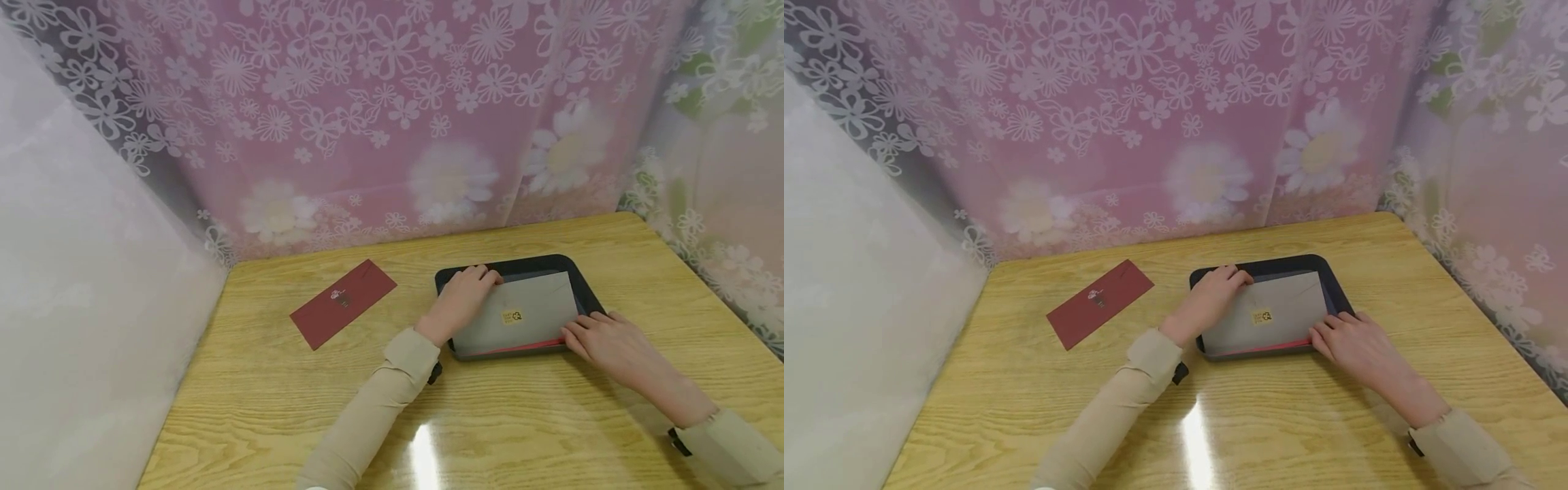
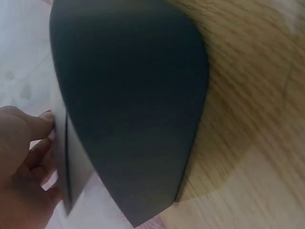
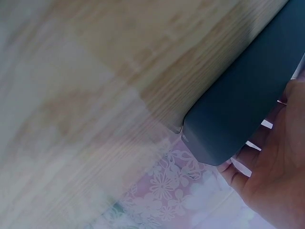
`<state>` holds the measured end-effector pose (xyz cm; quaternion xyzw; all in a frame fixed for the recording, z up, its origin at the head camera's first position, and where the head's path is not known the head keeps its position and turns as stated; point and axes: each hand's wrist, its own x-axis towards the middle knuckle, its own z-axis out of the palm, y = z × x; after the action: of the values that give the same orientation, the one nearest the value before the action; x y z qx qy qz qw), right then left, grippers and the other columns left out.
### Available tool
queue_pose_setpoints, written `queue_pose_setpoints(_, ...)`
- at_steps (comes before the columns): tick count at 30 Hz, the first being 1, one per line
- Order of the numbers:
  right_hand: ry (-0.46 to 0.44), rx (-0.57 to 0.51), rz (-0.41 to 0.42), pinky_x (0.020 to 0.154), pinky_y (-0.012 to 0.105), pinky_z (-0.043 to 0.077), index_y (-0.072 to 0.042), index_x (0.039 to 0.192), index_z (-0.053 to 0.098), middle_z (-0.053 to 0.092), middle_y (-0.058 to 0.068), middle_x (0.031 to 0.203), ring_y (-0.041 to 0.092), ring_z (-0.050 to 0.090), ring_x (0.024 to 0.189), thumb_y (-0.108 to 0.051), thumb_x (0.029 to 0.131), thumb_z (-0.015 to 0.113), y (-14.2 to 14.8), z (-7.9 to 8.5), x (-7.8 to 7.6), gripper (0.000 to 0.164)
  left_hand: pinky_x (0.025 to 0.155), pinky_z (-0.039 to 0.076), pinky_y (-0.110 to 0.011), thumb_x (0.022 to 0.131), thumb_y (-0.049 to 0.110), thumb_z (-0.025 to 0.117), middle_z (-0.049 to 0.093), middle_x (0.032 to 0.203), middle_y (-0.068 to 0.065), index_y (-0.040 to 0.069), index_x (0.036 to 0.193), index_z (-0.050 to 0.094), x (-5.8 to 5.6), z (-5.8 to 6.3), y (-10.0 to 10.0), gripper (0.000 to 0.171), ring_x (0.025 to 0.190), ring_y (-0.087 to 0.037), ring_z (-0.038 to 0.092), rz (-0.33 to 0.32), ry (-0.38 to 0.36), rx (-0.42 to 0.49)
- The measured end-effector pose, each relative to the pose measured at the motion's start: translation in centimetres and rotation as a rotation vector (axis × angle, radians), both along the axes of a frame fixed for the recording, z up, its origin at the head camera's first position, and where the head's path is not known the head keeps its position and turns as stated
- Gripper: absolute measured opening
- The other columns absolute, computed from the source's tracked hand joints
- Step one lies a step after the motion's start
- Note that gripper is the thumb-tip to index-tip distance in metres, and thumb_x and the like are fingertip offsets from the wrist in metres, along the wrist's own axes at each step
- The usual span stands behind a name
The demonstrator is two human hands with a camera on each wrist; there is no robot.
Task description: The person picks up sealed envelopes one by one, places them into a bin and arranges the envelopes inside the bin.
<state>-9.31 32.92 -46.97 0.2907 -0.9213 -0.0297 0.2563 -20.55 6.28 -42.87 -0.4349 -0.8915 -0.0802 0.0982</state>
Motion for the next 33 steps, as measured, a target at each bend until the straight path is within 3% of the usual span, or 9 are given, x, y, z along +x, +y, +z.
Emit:
queue_pose_setpoints(6, 0.038, -0.023, 0.015, 0.056, 0.042, 0.044, -0.012, 0.078, 0.063, 0.055, -0.001, 0.07, 0.025, 0.053, 0.063, -0.045, 0.112, 0.021, -0.1, 0.0, -0.1, 0.063, 0.09, 0.048, -0.027, 0.11, 0.02, 0.045, 0.062, 0.127, 0.002, 0.023, 0.142, 0.06, 0.5, -0.3, -0.4, 0.036, 0.111, -0.013, 0.058, 0.079, -0.032, -0.139)
queue_pose_setpoints(9, 0.025, -0.013, 0.016, 0.057, 0.042, 0.044, -0.012, 0.08, 0.064, 0.056, -0.001, 0.072, 0.025, 0.054, 0.065, -0.047, 0.112, 0.018, 0.0, 0.0, -0.1, 0.066, 0.09, 0.049, -0.028, 0.109, 0.026, 0.05, 0.063, 0.128, 0.002, 0.024, 0.137, 0.065, 0.3, -0.7, -0.8, 0.033, 0.113, -0.014, 0.059, 0.079, -0.062, -0.145)
queue_pose_setpoints(14, 0.009, 0.013, 0.019, 0.059, 0.044, 0.047, -0.009, 0.086, 0.069, 0.061, 0.002, 0.076, 0.027, 0.058, 0.069, -0.048, 0.111, 0.01, 0.1, -0.1, 0.0, 0.075, 0.095, 0.049, -0.028, 0.108, 0.029, 0.051, 0.067, 0.12, 0.005, 0.022, 0.123, 0.072, 0.1, 0.0, -2.2, 0.027, 0.109, -0.011, 0.063, 0.035, -0.035, 0.038)
queue_pose_setpoints(19, 0.032, 0.005, 0.03, 0.056, 0.042, 0.044, -0.011, 0.081, 0.064, 0.056, 0.0, 0.072, 0.025, 0.054, 0.065, -0.048, 0.111, 0.01, 0.2, -0.2, -0.1, 0.072, 0.097, 0.05, -0.029, 0.106, 0.023, 0.057, 0.071, 0.108, 0.001, 0.015, 0.114, 0.072, -0.4, 0.8, -4.1, 0.019, 0.103, -0.014, 0.067, 0.015, 0.135, 0.276)
queue_pose_setpoints(22, 0.031, 0.006, 0.036, 0.055, 0.04, 0.042, -0.012, 0.08, 0.062, 0.054, -0.001, 0.071, 0.024, 0.051, 0.063, -0.048, 0.112, 0.011, 0.2, -0.1, -0.1, 0.07, 0.091, 0.052, -0.031, 0.104, 0.02, 0.061, 0.071, 0.102, -0.001, 0.013, 0.108, 0.072, -0.6, 0.9, -5.6, 0.014, 0.098, -0.016, 0.067, 0.039, 0.233, 0.364)
queue_pose_setpoints(27, 0.013, 0.023, 0.024, 0.056, 0.042, 0.045, -0.01, 0.084, 0.067, 0.06, 0.001, 0.075, 0.026, 0.056, 0.067, -0.049, 0.11, 0.007, 0.3, 0.0, 0.0, 0.076, 0.085, 0.053, -0.032, 0.104, 0.024, 0.061, 0.07, 0.096, 0.001, 0.015, 0.1, 0.072, -0.9, 0.8, -8.6, 0.015, 0.092, -0.017, 0.066, 0.157, 0.327, 0.376)
queue_pose_setpoints(33, 0.01, 0.032, 0.028, 0.057, 0.043, 0.047, -0.009, 0.088, 0.07, 0.063, 0.002, 0.078, 0.027, 0.058, 0.069, -0.049, 0.11, 0.005, 0.3, -0.1, -0.1, 0.08, 0.083, 0.052, -0.036, 0.104, 0.023, 0.06, 0.07, 0.098, 0.0, 0.015, 0.1, 0.071, -1.7, 0.2, -12.7, 0.014, 0.093, -0.018, 0.065, 0.27, 0.282, 0.354)
